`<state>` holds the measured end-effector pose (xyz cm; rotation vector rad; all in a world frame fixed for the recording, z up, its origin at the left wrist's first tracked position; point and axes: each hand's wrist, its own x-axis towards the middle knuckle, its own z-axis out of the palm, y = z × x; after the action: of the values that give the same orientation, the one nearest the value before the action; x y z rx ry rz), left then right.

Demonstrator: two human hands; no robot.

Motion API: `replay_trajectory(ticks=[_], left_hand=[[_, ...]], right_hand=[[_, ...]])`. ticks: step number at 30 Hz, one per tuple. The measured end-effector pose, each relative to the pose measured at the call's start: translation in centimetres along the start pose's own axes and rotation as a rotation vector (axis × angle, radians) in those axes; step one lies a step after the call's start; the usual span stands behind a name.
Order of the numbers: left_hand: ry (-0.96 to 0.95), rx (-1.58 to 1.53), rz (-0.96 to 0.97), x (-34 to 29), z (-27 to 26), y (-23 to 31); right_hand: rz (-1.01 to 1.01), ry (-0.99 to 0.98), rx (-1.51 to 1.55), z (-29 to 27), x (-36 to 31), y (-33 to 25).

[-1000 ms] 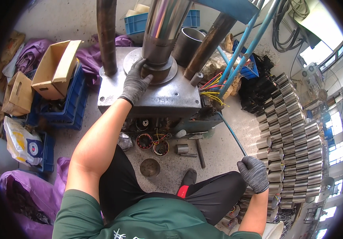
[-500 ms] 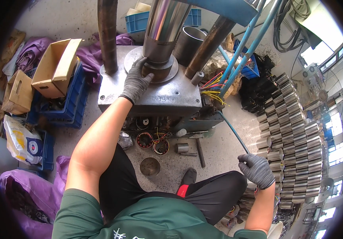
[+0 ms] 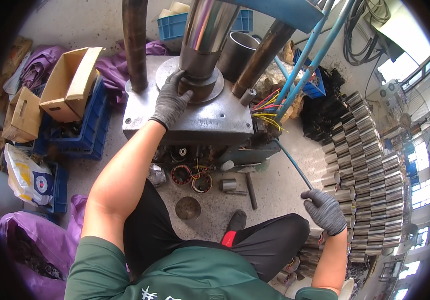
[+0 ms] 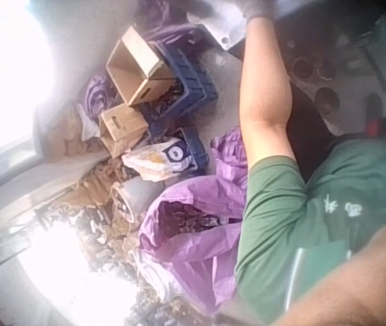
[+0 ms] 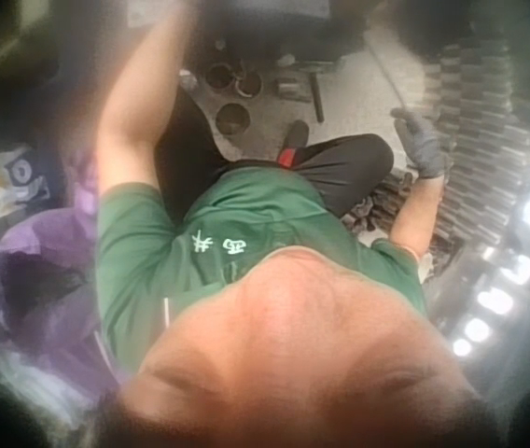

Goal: The person assembles electric motor components by arranging wires in a stator, wiping down metal housing parts with a cloth, and using a hydraulic press to seat the stator into the housing.

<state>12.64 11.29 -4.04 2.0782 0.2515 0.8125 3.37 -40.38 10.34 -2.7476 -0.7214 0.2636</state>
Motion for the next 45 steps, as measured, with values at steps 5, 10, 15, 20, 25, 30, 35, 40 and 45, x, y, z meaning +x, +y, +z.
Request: replay_trajectory(ticks=[5,10,15,20,25,30,35,40,45], left_hand=[[-0.019,-0.008,-0.036,0.0,-0.2,0.4],[-0.029,-0.004,-0.049,0.0,-0.1,0.2],[-0.036,-0.018,-0.068,0.2,0.0,-0.1],[0.034,0.025,0.012,0.1,0.3,-0.6],[-0.017,-0.014,-0.034,0.0,0.1,0.3],[-0.019,-0.011,-0.027,0.0,-0.1,-0.1],[0.007,-0.004,0.002,0.1,0.2,-0.5],[-0.012,-0.009,-0.024,0.0,0.0,0.2],[0.0,-0.006,-0.003,0.0,0.1,0.1]], right_hand=[[-0.007,-0.21,-0.072,-0.4,-0.1,0.6],[0.078,-0.053,0.057,-0.6,0.0,0.2],[0.135,-0.201,0.137,-0.3,0.0,0.9],[0.173,-0.18,0.156,-0.6,0.1,0.2],[0.11,-0.208,0.11,-0.6,0.2,1.1],[0.166,-0.101,0.232,-0.2,0.0,0.9],[0.194,-0.224,0.299,-0.4,0.1,1.1],[0.17,-0.188,0.268,-0.6,0.1,1.0],[0.133,-0.085,0.245,-0.4,0.0,1.4]])
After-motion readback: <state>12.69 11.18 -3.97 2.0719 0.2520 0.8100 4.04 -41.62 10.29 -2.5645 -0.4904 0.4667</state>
